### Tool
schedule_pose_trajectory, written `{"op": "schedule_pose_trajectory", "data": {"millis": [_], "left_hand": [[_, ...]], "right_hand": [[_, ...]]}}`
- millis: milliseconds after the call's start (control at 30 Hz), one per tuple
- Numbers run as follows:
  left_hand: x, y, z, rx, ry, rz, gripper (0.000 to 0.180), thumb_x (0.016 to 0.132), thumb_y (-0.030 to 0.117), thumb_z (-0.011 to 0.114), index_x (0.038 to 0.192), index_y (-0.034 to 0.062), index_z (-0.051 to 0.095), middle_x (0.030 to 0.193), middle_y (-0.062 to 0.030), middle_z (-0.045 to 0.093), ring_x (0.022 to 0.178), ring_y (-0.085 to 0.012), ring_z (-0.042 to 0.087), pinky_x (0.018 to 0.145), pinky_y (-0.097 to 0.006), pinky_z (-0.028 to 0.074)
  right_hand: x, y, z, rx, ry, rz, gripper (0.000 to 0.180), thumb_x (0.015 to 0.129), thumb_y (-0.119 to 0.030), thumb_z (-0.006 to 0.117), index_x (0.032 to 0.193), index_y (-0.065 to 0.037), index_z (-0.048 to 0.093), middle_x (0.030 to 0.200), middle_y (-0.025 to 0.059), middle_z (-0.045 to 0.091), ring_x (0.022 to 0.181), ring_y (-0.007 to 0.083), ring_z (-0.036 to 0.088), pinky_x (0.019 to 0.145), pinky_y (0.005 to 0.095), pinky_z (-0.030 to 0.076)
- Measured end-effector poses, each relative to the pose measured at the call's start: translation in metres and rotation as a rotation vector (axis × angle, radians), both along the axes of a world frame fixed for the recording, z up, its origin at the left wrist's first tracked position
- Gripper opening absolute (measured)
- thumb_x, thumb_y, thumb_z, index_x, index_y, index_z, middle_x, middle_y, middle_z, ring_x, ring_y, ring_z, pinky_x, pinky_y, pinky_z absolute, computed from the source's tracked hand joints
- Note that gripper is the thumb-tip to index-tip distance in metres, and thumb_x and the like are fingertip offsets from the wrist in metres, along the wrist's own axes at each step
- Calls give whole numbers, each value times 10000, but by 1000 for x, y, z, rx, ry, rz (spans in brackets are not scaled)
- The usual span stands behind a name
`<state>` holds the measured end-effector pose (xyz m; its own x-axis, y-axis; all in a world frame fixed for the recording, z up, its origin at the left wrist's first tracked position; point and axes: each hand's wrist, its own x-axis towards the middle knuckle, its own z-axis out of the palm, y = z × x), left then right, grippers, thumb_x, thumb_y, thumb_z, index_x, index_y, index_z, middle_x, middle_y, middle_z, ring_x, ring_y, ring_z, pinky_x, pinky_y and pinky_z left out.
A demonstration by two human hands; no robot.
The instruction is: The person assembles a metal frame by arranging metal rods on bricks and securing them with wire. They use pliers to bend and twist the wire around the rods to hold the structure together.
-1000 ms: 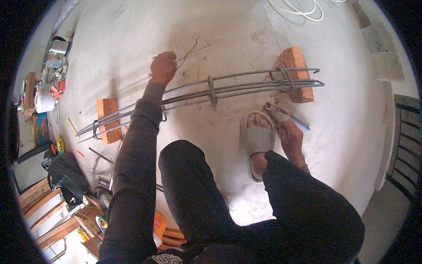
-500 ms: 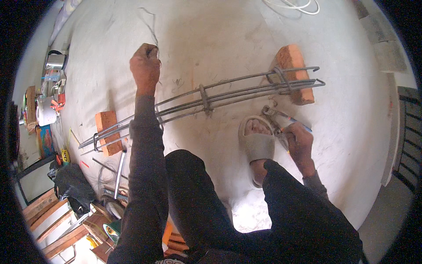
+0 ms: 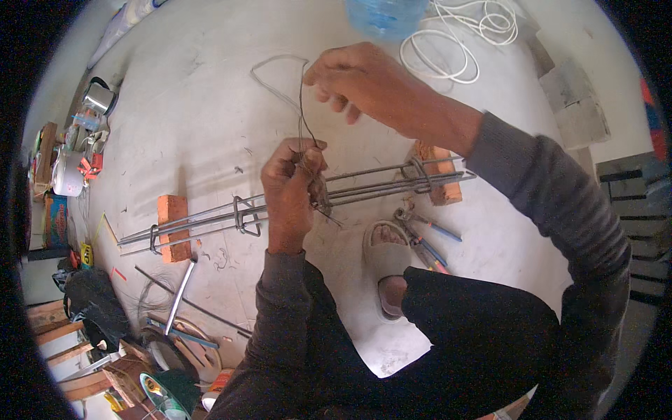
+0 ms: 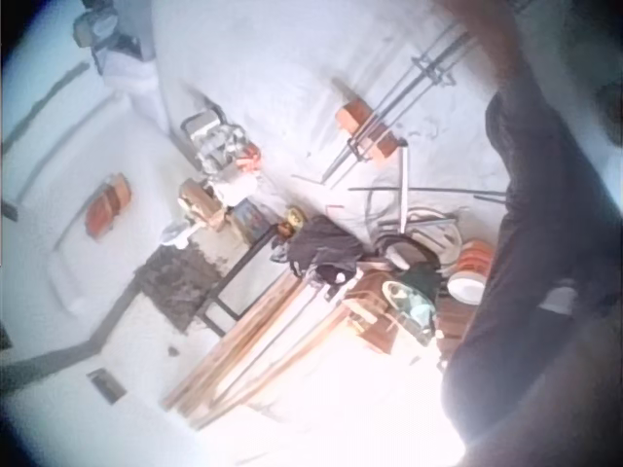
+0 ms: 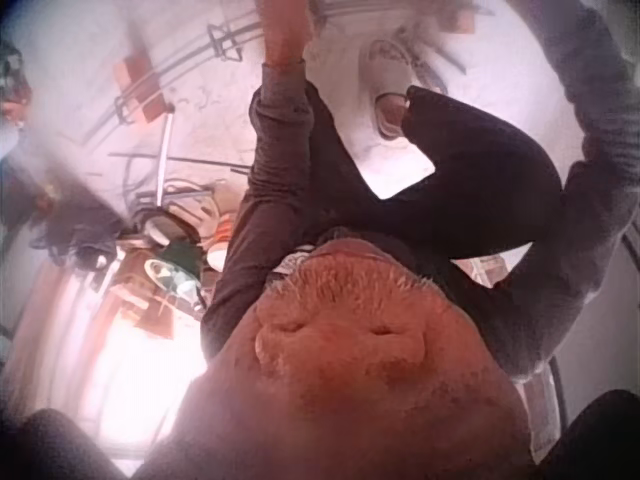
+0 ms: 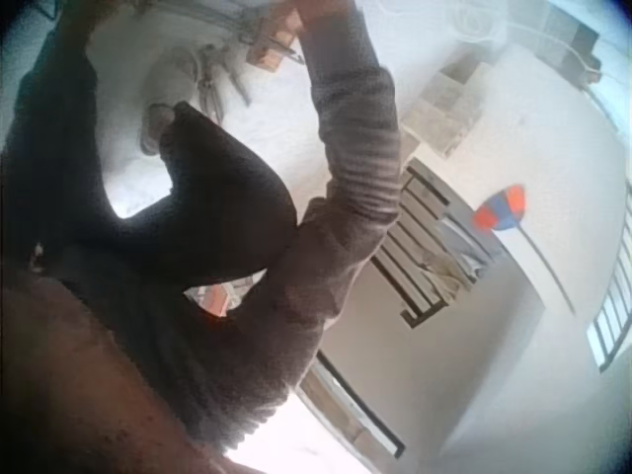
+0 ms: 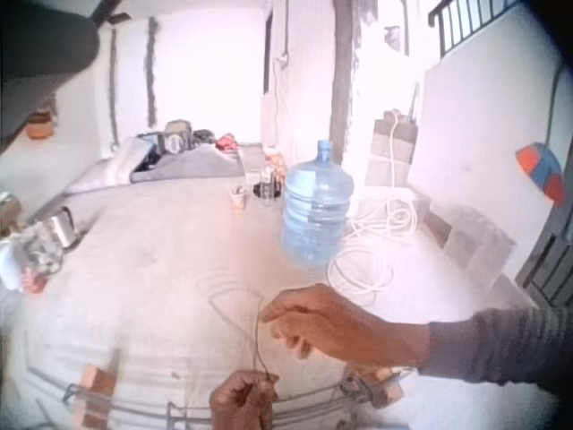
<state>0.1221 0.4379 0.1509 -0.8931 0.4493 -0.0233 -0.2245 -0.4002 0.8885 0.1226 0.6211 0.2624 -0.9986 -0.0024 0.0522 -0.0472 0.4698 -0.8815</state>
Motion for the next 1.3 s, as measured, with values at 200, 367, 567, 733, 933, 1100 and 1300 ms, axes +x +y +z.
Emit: {"op": "schedule_pose_trajectory", "data": {"millis": [200,367,567,733,933,1100,1300], "left_hand": [[0,-13,-2,-51,78,-134,202,990,213,637,1070,27,646,817,-41,628,605,-77,537,546,-229,457],[-21,-36,-9,94,50,166,316,1013,304,593,1061,2,672,924,-108,698,851,-197,663,836,-353,526],[-26,-73,11,80,-71,-133,398,1023,369,550,1070,-6,674,994,-128,708,970,-239,678,925,-415,514],[-19,-62,11,166,60,-105,372,1025,347,552,1086,-3,659,925,-98,698,932,-233,684,896,-421,532],[-21,-67,0,344,-126,-49,334,1042,289,533,1075,-29,632,798,-49,636,812,-189,655,742,-330,546],[-24,-68,-12,652,-486,-269,293,1064,277,485,1140,9,578,738,12,475,643,-110,486,644,-272,459],[-17,-47,-21,728,-475,-407,310,1063,290,483,1188,15,551,755,15,470,680,-100,499,672,-300,486]], "right_hand": [[-27,-32,-21,-183,-149,-17,157,871,-120,586,851,7,675,790,84,655,638,125,594,498,260,496],[-14,-46,-50,-96,-30,-30,162,862,-128,565,792,-11,652,635,90,614,583,195,601,548,352,478],[4,-55,-55,264,126,142,202,868,-121,512,745,17,594,651,179,610,590,341,596,613,435,468],[-2,-54,-56,310,154,102,214,872,-98,505,714,25,581,641,171,623,597,342,621,612,437,478],[-12,-57,-64,28,-107,148,179,870,-41,466,749,42,569,602,68,558,494,118,536,447,279,448],[-15,-51,-75,77,-45,130,179,888,-40,460,776,43,572,645,69,569,511,122,566,439,268,489],[-13,-37,-74,-277,-260,-118,154,926,-82,498,847,18,586,715,38,547,514,103,533,423,277,511]]}}
